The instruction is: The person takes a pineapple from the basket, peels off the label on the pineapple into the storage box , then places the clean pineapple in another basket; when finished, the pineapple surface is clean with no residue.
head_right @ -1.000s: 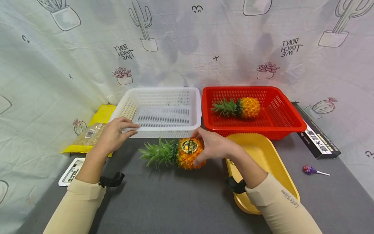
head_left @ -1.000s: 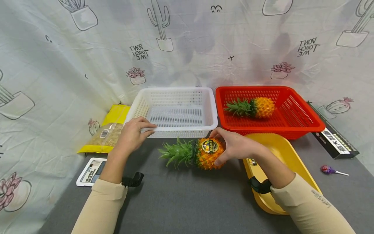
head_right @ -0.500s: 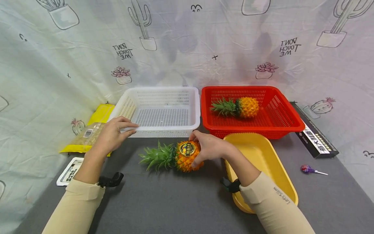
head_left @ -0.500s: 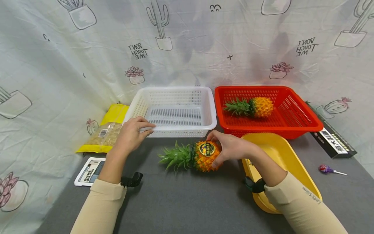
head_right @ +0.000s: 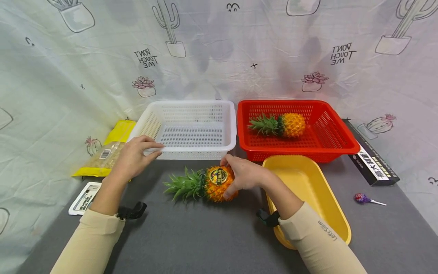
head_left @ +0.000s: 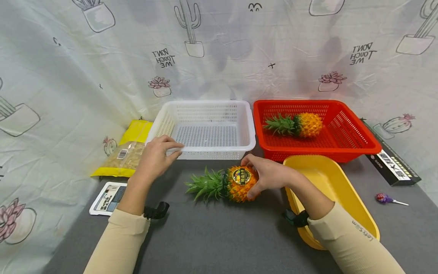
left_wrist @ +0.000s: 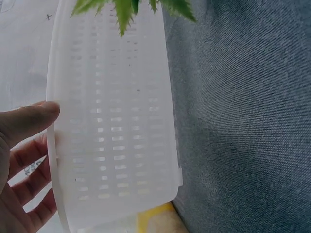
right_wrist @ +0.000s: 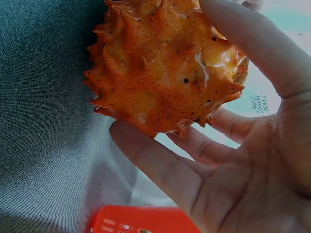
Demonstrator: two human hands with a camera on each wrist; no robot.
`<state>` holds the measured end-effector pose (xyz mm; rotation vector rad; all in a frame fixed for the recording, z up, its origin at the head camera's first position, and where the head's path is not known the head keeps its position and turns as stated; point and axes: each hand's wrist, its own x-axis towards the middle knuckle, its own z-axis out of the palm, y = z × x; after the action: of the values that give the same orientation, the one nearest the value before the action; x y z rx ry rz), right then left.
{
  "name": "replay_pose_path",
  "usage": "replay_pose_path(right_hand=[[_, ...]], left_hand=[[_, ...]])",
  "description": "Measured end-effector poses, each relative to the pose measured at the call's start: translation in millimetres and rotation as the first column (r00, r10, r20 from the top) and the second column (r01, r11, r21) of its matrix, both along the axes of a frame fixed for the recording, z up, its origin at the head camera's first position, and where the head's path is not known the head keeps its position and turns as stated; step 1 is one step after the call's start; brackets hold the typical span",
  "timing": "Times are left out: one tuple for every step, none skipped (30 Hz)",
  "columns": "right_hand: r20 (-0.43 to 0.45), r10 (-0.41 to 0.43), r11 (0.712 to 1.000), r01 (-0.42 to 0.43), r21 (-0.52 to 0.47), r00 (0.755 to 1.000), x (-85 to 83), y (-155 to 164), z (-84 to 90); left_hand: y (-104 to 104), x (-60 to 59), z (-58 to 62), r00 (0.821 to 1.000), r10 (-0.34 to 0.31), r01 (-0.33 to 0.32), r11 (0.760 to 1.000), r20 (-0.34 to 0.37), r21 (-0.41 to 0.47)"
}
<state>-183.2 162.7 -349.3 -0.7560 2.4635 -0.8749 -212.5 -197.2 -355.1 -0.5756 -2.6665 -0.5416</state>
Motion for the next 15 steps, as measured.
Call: replay_pose_path(right_hand=[[-0.002, 0.000, 1.000, 0.000, 0.002, 1.000, 0.5, 0, 0.4], [-0.003, 0.000, 1.000, 0.000, 0.005, 1.000, 0.9, 0, 0.6], [-0.004, 0.001, 1.000, -0.001, 0.007, 1.000, 0.9, 0, 0.6], [-0.006, 0.005, 1.000, -0.005, 0.007, 1.000, 0.9, 0, 0.5], [-0.005, 0.009, 1.000, -0.009, 0.006, 1.000, 0.7, 0, 0.2], [-0.006, 0.012, 1.000, -0.012, 0.006, 1.000, 0.6, 0, 0.0], [-0.006, 0.015, 1.000, -0.015, 0.007, 1.000, 0.6, 0, 0.0], [-0.006, 0.018, 1.000, -0.018, 0.008, 1.000, 0.7, 0, 0.1], [-0.006, 0.020, 1.000, -0.020, 0.008, 1.000, 0.8, 0, 0.2], [-0.005, 0.021, 1.000, -0.021, 0.010, 1.000, 1.1, -1, 0.6], [-0.003, 0.021, 1.000, -0.021, 0.010, 1.000, 1.5, -1, 1.0], [-0.002, 0.022, 1.000, -0.022, 0.010, 1.000, 1.6, 0, 1.1], [-0.002, 0.024, 1.000, -0.024, 0.008, 1.000, 1.5, 0, 1.1], [0.000, 0.024, 1.000, -0.024, 0.006, 1.000, 1.5, 0, 1.2], [0.001, 0.023, 1.000, -0.023, 0.006, 1.000, 1.5, 0, 1.3]], left_hand=[[1, 0.4, 0.1, 1.000, 0.005, -0.005, 1.000, 0.000, -0.009], [1, 0.9, 0.2, 1.000, 0.010, -0.010, 1.000, 0.003, -0.016], [2, 1.7, 0.5, 1.000, 0.013, -0.013, 1.000, 0.006, -0.022], [3, 2.4, 0.9, 1.000, 0.016, -0.016, 1.000, 0.009, -0.026], [3, 3.3, 1.5, 1.000, 0.019, -0.019, 0.999, 0.013, -0.028], [4, 4.5, 2.2, 1.000, 0.020, -0.019, 0.999, 0.019, -0.029], [4, 6.0, 2.9, 1.000, 0.019, -0.019, 0.999, 0.024, -0.030], [5, 7.5, 3.5, 0.999, 0.014, -0.013, 1.000, 0.031, -0.028], [6, 9.5, 4.3, 0.999, 0.003, -0.002, 1.000, 0.038, -0.020], [8, 11.8, 5.4, 0.999, -0.012, 0.012, 1.000, 0.044, -0.013], [10, 14.4, 6.6, 0.998, -0.031, 0.031, 0.999, 0.050, -0.007], [13, 17.1, 7.7, 0.997, -0.056, 0.056, 0.998, 0.056, 0.002], [16, 19.6, 8.6, 0.995, -0.082, 0.082, 0.997, 0.062, 0.013], [20, 22.2, 9.8, 0.991, -0.112, 0.110, 0.994, 0.073, 0.027], [24, 24.8, 11.0, 0.987, -0.140, 0.138, 0.990, 0.082, 0.035]])
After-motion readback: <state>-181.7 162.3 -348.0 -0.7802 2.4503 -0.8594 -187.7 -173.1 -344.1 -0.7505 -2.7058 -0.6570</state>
